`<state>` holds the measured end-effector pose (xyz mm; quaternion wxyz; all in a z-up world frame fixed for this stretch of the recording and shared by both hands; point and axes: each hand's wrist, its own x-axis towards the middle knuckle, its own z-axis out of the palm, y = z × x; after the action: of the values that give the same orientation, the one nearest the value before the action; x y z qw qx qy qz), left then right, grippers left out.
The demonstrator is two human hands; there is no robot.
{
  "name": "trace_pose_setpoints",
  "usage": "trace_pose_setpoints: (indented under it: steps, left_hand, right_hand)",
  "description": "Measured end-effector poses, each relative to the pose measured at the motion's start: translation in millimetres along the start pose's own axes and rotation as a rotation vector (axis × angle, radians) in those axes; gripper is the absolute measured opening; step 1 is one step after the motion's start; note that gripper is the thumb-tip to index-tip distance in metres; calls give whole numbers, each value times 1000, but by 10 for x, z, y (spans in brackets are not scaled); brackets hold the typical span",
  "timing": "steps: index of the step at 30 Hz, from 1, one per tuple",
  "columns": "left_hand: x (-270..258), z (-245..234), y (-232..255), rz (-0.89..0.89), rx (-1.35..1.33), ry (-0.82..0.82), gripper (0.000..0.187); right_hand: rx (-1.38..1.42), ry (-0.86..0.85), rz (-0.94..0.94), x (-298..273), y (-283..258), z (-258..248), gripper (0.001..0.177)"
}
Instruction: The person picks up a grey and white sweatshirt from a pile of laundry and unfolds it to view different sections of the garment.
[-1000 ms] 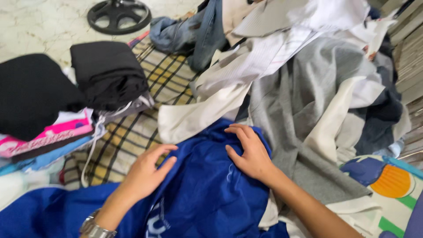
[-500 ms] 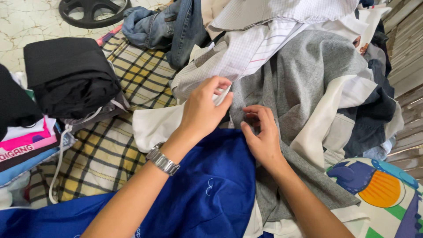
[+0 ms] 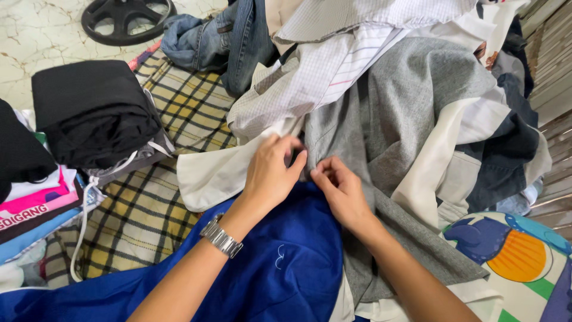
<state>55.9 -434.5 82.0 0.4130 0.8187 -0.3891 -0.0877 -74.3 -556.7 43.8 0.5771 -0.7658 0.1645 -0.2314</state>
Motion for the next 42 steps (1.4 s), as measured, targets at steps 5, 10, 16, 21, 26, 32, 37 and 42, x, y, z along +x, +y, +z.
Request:
trace_pose_setpoints:
  steps: [5, 10, 16, 21, 26, 32, 37, 42]
  left_hand:
    - [7, 41, -34, -194, -644, -269, 53]
    - [-170, -136, 44, -531, -1133, -321, 42]
    - [-749, -533, -25, -228, -786, -144, 35]
    - [-1293, -900, 62, 356, -506, -68, 46]
    - [-1876, -1161, -754, -411, -455, 74, 35]
    - [-3225, -2035, -1532, -458, -859, 655, 61]
    - [-4300, -2393, -2111, -715, -1014, 658, 57]
    - [-4705, -2015, -2071, -1023, -684, 524, 60]
  right_hand:
    - [393, -477, 170, -514, -381, -38, 21]
    - [321, -860, 73, -936, -727, 200, 16]
    - [63, -387, -117, -675, -1038, -15, 12]
    - [-276, -74, -338, -144, -1362, -122, 25]
    - [-919, -176, -633, 444, -1317, -5, 47]
    - [-1004, 53, -634, 314, -1053, -106, 58]
    - [-676, -248, -665, -465, -1143, 468, 39]
    - [-807, -751, -255, -991, -1250, 1041, 36]
